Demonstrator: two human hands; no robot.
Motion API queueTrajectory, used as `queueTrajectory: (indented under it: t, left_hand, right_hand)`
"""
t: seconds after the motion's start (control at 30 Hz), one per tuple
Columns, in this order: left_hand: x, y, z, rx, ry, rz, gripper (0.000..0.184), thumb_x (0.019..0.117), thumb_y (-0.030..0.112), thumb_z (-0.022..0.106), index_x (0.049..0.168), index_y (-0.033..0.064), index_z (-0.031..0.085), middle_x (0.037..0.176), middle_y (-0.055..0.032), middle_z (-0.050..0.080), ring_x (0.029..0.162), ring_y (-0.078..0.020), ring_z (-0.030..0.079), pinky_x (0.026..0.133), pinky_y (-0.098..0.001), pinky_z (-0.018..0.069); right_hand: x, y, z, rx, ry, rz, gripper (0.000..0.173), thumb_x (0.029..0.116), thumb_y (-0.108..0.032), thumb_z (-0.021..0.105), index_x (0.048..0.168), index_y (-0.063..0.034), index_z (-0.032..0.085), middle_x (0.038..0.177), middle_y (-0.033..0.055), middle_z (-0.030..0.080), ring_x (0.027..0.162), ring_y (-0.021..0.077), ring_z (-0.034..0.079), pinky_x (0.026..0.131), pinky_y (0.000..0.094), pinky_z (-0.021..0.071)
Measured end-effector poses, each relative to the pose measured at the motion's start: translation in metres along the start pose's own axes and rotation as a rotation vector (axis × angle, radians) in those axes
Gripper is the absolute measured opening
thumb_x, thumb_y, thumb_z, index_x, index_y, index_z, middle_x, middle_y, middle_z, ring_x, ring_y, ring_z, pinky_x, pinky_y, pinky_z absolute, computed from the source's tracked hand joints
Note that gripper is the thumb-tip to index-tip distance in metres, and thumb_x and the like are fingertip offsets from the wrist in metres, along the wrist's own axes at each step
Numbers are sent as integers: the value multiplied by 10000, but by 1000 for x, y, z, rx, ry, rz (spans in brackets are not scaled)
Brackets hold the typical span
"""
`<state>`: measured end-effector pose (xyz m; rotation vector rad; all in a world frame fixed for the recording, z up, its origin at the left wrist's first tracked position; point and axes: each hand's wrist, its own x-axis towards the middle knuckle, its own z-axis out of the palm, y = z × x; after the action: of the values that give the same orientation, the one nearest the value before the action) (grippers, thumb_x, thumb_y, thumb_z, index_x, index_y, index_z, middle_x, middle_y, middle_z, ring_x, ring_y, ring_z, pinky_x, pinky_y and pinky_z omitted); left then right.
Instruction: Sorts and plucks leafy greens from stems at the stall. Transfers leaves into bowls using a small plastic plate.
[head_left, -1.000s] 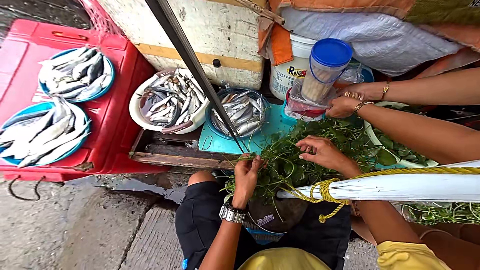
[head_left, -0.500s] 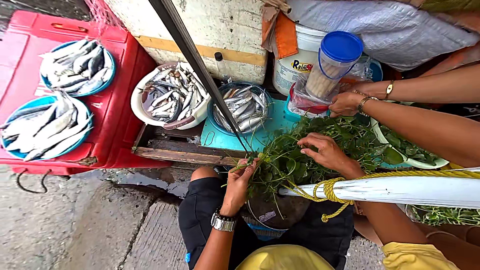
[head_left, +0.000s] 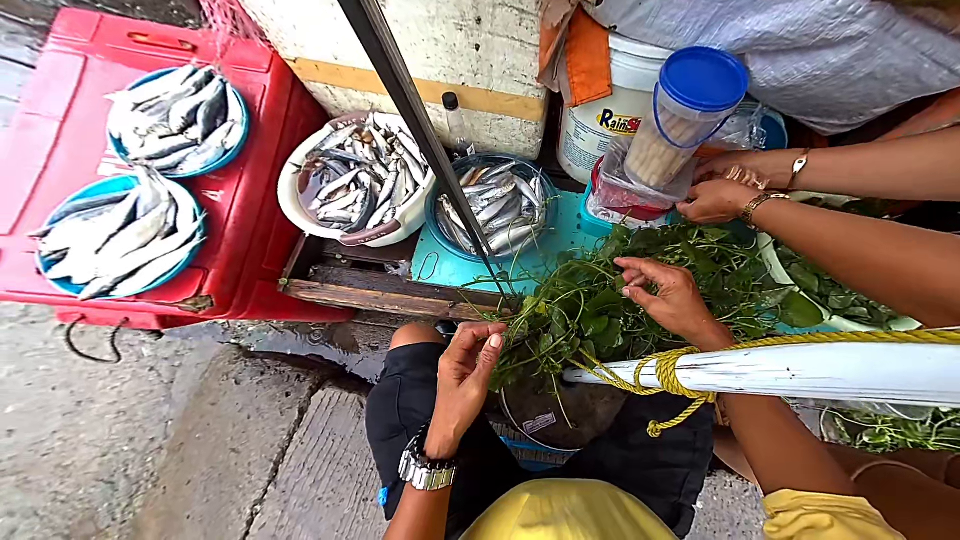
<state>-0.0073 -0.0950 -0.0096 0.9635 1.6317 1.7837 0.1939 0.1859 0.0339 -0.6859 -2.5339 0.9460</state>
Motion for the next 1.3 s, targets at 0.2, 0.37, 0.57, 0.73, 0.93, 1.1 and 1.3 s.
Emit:
queueTrajectory:
  t: [0.2,0.37,0.57,0.73,0.93,1.1,1.3]
  left_hand:
    - [17,5,16,240,-37,105,212,1009,167,585,1101,11,696,1006,-60,653,848,-98,648,759,-277,582]
    - [40,-2,38,483,-117,183,202,981,115,606,1122,12,707,1002,-108,643,735,-123,622,667,-284,562]
    - [70,1,64,599,-210,265,229,981,51,575,1170,6,696,1075,-136,649,878,-219,664,769,-377,588]
    - [93,6,85,627,-273,300,254,965,45,588,1192,-7,689,1123,-174,668,1065,-334,641,901,-471,554]
    - [117,0,118,788,-408,266,214,963,45,601,1139,-6,712,1040,-189,697,1037,-414,616,861,-552,518]
    - [119,2,118,753,-494,195,135,971,107,629,946,19,728,965,-160,654,1034,-377,584,887,-520,496]
    - [95,27,110,431,-340,271,152,998,154,608,968,57,721,936,-69,632,957,-233,585,846,-398,496]
  right_hand:
    - [-2,1,1,61,13,24,416,899,23,695,1310,-19,650,973,119,696,841,175,674,795,336,581]
    - [-4,4,1,123,102,12,443,878,8,707,1314,-25,634,958,70,699,848,117,675,803,277,579]
    - [-33,-15,-44,246,400,-74,415,957,43,547,1364,-20,601,1121,68,732,1000,165,715,921,365,602]
    - [-96,-39,-63,457,694,-64,303,949,-49,623,1246,-107,632,1010,-31,760,887,122,737,845,305,624]
    - [-120,-35,-50,328,882,-53,320,877,-2,679,1189,-49,628,1012,-31,762,921,116,744,888,328,628]
    - [-128,-14,-64,-382,437,432,620,903,-405,700,1356,13,630,1143,220,722,1111,380,673,1054,609,448]
    - [-96,-26,-70,-122,325,108,428,974,-289,646,1342,-70,660,1299,122,654,1101,175,671,944,332,582]
